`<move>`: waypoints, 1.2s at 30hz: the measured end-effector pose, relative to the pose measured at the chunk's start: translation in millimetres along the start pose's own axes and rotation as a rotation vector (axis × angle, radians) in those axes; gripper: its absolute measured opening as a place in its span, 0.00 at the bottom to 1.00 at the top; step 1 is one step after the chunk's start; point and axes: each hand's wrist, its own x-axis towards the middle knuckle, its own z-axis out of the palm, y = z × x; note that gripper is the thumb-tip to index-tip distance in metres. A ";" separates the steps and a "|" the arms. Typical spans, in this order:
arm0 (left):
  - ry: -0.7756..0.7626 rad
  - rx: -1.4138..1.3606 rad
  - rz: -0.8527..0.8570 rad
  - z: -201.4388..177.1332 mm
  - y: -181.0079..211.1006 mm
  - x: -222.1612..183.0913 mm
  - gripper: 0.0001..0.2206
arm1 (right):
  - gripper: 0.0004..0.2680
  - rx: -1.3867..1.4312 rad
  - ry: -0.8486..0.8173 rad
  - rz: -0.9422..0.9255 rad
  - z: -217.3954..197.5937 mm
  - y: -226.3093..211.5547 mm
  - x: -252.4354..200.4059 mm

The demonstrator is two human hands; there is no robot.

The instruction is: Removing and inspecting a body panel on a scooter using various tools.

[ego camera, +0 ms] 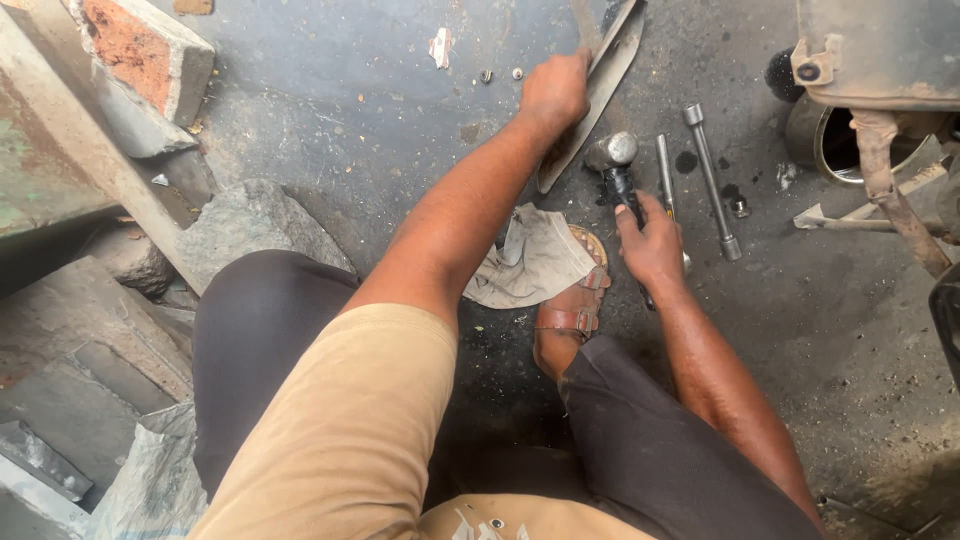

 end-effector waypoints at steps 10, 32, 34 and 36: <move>0.078 0.025 0.117 13.8 -5.9 -12.9 0.13 | 0.17 -0.123 0.082 -0.133 9.1 -7.8 34.3; -0.180 -0.369 -0.500 13.1 -8.6 -101.5 0.20 | 0.14 0.294 0.105 0.012 -9.9 -5.4 17.4; -0.219 -0.418 -0.520 11.9 -9.9 -104.3 0.21 | 0.14 0.316 0.088 0.011 -8.6 -3.2 17.8; -0.257 -0.465 -0.539 22.6 -17.7 -103.6 0.21 | 0.14 0.339 0.072 0.011 -5.7 -0.6 17.6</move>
